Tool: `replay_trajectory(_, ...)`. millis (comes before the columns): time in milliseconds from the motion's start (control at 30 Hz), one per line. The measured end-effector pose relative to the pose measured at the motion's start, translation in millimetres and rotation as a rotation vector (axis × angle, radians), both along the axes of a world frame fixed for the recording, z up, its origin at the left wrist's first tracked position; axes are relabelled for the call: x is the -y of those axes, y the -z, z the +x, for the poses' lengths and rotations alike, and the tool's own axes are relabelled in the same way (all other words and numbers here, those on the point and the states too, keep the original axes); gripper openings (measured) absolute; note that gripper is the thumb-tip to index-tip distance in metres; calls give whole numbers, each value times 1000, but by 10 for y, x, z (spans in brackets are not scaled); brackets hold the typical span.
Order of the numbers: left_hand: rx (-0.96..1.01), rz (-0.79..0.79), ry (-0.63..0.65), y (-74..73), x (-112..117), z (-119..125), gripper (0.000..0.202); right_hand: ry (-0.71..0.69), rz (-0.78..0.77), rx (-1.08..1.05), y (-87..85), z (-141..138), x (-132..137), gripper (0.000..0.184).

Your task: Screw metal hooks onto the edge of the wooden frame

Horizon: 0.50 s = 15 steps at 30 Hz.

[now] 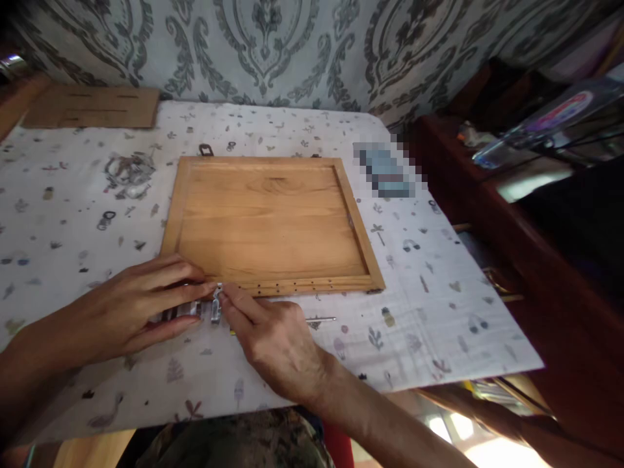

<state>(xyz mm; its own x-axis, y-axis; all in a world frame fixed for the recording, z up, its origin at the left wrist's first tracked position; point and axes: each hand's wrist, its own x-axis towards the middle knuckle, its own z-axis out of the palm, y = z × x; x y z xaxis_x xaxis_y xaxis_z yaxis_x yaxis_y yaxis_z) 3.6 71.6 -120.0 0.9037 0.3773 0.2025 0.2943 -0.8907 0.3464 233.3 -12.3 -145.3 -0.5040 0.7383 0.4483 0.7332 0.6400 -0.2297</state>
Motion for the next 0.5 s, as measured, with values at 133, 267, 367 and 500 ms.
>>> replay_trajectory(133, 34, -49, -5, -9, 4, -3, 30, 7, 12, 22, -23, -18, -12, 37)
replay_trajectory(267, 148, -95, -75, -96, -52, -87, 25, 1, 40, 47, -43, -13, -28, 39)
replay_trajectory(367, 224, 6, -333, -189, -191, -276, 21, -11, 65, 38, -47, -3, -43, 40)
replay_trajectory(500, 335, -36, -892, -183, -500, -684, 29, -28, 112, -3, -49, -17, -71, 41)
